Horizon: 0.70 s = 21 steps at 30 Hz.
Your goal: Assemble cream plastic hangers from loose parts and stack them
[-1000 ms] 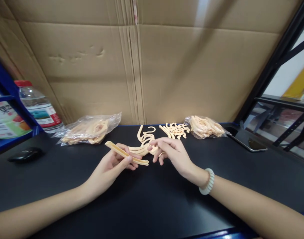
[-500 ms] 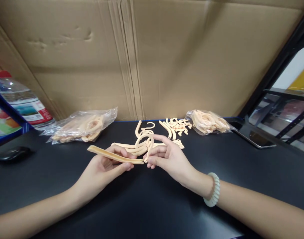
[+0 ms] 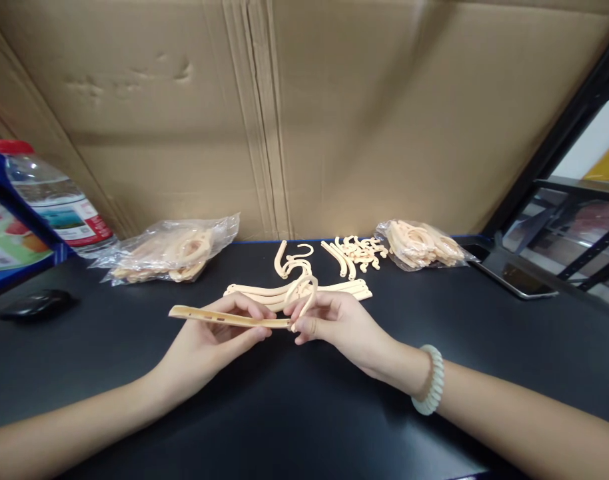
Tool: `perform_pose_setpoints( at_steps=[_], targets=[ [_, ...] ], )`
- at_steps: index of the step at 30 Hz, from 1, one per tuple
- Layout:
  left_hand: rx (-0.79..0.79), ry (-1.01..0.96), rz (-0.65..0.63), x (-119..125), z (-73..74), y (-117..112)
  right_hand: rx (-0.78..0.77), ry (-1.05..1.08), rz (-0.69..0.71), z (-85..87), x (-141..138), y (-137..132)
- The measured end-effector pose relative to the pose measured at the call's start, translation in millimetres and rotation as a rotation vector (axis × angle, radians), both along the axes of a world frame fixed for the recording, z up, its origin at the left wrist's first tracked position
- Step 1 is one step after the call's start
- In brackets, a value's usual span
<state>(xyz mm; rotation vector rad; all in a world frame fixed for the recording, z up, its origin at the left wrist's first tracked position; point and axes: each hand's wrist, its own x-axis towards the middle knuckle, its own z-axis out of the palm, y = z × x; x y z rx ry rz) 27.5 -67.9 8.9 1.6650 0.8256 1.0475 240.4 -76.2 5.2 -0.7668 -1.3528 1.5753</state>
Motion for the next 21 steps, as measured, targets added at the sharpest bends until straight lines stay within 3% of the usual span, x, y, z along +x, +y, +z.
perform_pose_setpoints(
  at_steps=[6, 15, 21],
  targets=[
    [0.012, 0.05, -0.017, -0.2, 6.4, -6.4, -0.054, -0.002, 0.071, 0.7, -0.1, -1.2],
    [0.165, 0.107, -0.005, -2.1, 6.5, -7.2, -0.122, -0.041, 0.079, 6.0, -0.1, -4.4],
    [0.177, 0.078, -0.065, -1.3, 9.5, -10.7, -0.064, -0.036, 0.041, 1.0, -2.6, -3.0]
  ],
)
